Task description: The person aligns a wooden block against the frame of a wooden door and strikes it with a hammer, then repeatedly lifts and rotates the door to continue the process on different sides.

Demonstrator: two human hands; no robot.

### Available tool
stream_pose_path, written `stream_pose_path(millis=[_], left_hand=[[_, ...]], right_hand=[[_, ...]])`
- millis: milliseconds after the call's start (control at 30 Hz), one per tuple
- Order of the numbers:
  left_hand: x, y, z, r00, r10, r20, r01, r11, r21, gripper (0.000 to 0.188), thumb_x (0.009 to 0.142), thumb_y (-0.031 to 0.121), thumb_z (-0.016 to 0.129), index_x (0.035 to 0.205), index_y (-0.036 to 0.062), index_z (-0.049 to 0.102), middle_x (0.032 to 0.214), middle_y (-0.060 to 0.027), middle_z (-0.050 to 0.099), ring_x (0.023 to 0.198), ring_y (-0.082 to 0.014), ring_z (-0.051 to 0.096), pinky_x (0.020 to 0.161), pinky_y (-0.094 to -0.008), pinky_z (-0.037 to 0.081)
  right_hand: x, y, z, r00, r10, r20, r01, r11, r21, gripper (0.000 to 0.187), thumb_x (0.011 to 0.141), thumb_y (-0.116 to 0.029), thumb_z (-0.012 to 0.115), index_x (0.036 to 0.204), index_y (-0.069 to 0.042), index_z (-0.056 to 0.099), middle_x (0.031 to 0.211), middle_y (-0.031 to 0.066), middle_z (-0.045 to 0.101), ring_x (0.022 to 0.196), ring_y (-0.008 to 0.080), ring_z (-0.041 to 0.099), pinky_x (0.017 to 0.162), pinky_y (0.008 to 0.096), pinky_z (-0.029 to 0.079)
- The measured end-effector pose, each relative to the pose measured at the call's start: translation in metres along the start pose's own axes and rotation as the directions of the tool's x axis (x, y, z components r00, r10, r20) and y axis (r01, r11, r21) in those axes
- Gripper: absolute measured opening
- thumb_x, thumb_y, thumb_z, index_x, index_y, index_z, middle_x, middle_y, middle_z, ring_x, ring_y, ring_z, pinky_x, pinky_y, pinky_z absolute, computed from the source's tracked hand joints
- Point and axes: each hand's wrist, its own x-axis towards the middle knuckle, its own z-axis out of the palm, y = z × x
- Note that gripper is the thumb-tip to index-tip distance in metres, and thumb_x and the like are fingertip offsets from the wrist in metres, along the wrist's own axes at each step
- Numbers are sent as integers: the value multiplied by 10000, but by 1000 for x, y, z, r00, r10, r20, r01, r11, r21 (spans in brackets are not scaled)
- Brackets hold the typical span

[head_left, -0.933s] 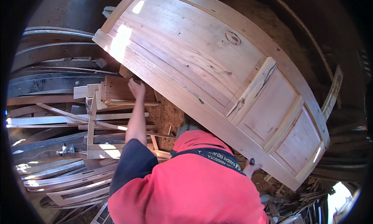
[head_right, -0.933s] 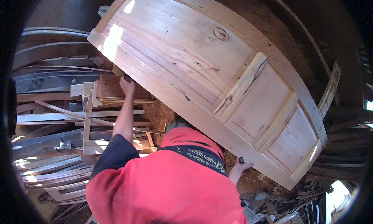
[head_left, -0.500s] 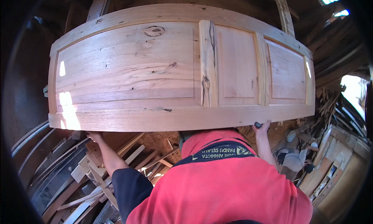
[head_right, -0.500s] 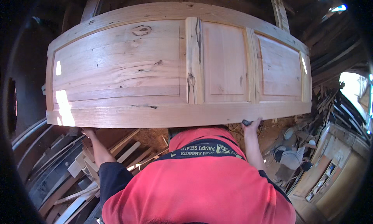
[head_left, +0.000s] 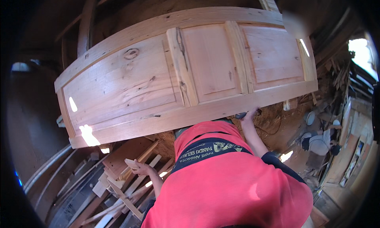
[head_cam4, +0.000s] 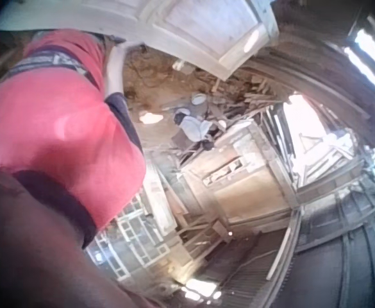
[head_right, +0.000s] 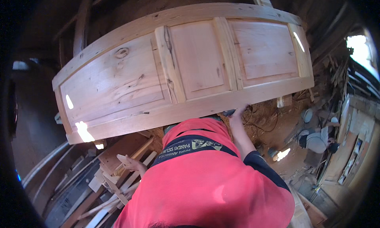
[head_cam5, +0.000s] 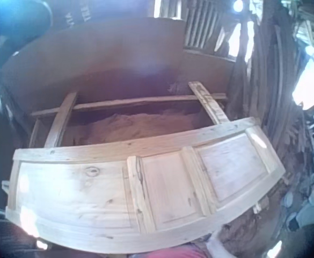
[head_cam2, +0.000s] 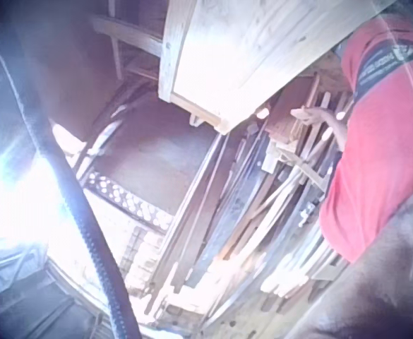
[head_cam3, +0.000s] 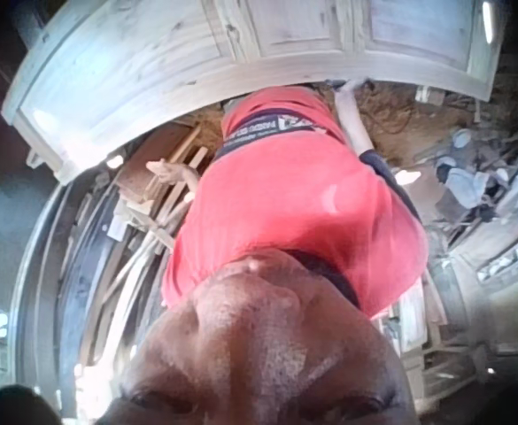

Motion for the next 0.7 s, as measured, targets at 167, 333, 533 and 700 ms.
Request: stream_pose_path(millis=[167,333,533,700], left_hand=[[-38,72,35,841,542,-17,-541,840,36,908,837,605,702,1432,-30,442,1381,-279,504,1273,-445,473,1074,-520,396],[-90,167,47,652,722,232,-745,667,19,913,798,616,727,1461,66,424,1354,-253,484,1293,-404,448,1036,-547,402],[-116,194,67,543,756,366,-823,565,53,891,797,653,701,1461,120,439,1346,-293,460,1270,-442,455,986,-565,421],[-105,191,67,492,779,388,-854,519,41,893,801,670,689,1454,111,443,1341,-299,466,1264,-445,459,986,-558,432]], right_hand=[[-22,-8,21,997,14,-74,-14,1000,-2,904,935,-800,224,1543,-136,313,1554,89,391,1371,284,443,1091,447,415],[-46,-28,38,992,89,-88,-75,985,154,916,955,-749,338,1540,-44,310,1507,141,437,1337,290,472,1115,392,387],[-11,-1,12,966,3,-259,27,994,110,908,957,-731,373,1524,-22,334,1494,148,452,1329,283,480,1111,386,391],[24,24,-6,934,-56,-352,84,994,66,903,959,-716,403,1512,-4,355,1482,155,464,1322,277,487,1107,381,394]])
